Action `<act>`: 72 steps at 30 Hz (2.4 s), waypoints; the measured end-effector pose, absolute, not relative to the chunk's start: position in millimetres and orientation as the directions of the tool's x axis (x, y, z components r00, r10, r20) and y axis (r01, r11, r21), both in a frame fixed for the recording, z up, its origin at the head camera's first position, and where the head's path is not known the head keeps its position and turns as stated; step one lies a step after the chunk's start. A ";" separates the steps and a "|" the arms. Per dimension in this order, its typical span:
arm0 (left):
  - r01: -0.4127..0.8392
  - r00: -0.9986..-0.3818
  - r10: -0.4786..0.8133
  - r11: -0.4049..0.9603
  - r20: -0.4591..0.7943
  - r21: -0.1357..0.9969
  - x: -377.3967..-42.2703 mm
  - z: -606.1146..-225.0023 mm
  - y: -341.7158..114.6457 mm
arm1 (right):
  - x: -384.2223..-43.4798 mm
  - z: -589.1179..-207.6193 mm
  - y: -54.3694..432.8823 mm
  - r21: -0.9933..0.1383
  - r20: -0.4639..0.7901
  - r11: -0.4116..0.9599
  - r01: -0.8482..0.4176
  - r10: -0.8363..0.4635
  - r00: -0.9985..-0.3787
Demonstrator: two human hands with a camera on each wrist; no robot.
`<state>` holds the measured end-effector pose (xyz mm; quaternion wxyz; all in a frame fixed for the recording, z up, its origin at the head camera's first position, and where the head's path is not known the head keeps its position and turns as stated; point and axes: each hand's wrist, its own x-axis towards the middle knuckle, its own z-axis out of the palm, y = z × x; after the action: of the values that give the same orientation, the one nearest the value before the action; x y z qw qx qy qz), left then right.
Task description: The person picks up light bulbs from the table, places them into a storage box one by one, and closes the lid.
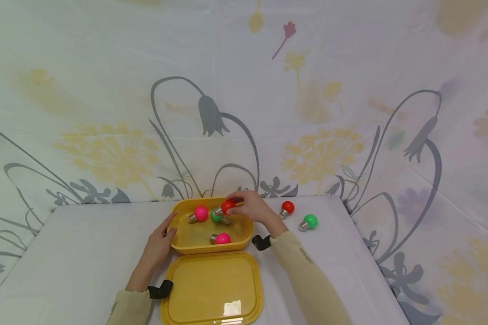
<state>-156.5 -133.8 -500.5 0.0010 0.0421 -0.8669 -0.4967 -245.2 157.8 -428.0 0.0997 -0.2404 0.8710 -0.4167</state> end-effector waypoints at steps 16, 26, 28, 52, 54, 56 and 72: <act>-0.074 -0.996 -0.073 0.498 -0.043 0.864 -157.0 -500.9 -134.2 | -249.8 -428.5 148.2 -0.751 0.030 0.548 -0.368 -0.529 -0.848; -0.066 -0.997 -0.074 0.503 -0.034 0.862 -157.2 -501.6 -134.1 | -252.6 -428.2 140.3 -0.747 0.021 0.545 -0.381 -0.554 -0.832; -0.065 -0.997 -0.075 0.504 -0.032 0.861 -157.5 -502.2 -134.2 | -253.3 -428.7 139.0 -0.750 0.021 0.540 -0.381 -0.558 -0.830; -0.058 -0.997 -0.065 0.503 -0.029 0.862 -157.1 -502.7 -134.9 | -265.9 -439.2 118.0 -0.815 -0.025 0.462 -0.350 -0.630 -0.776; -0.056 -0.997 -0.066 0.503 -0.027 0.863 -157.2 -502.2 -134.7 | -267.1 -441.0 115.9 -0.818 -0.024 0.454 -0.353 -0.640 -0.768; -0.058 -0.997 -0.066 0.497 -0.028 0.866 -157.1 -501.8 -134.5 | -268.0 -442.3 113.7 -0.819 -0.021 0.448 -0.359 -0.649 -0.761; -0.063 -0.997 -0.073 0.495 -0.031 0.866 -158.1 -500.8 -134.2 | -270.3 -448.4 92.1 -0.822 -0.071 0.465 -0.329 -0.656 -0.751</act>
<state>-158.1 -134.2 -500.8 0.0049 0.0396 -0.8647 -0.5007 -270.3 92.1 -448.4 0.1927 -0.2954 0.8339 -0.4244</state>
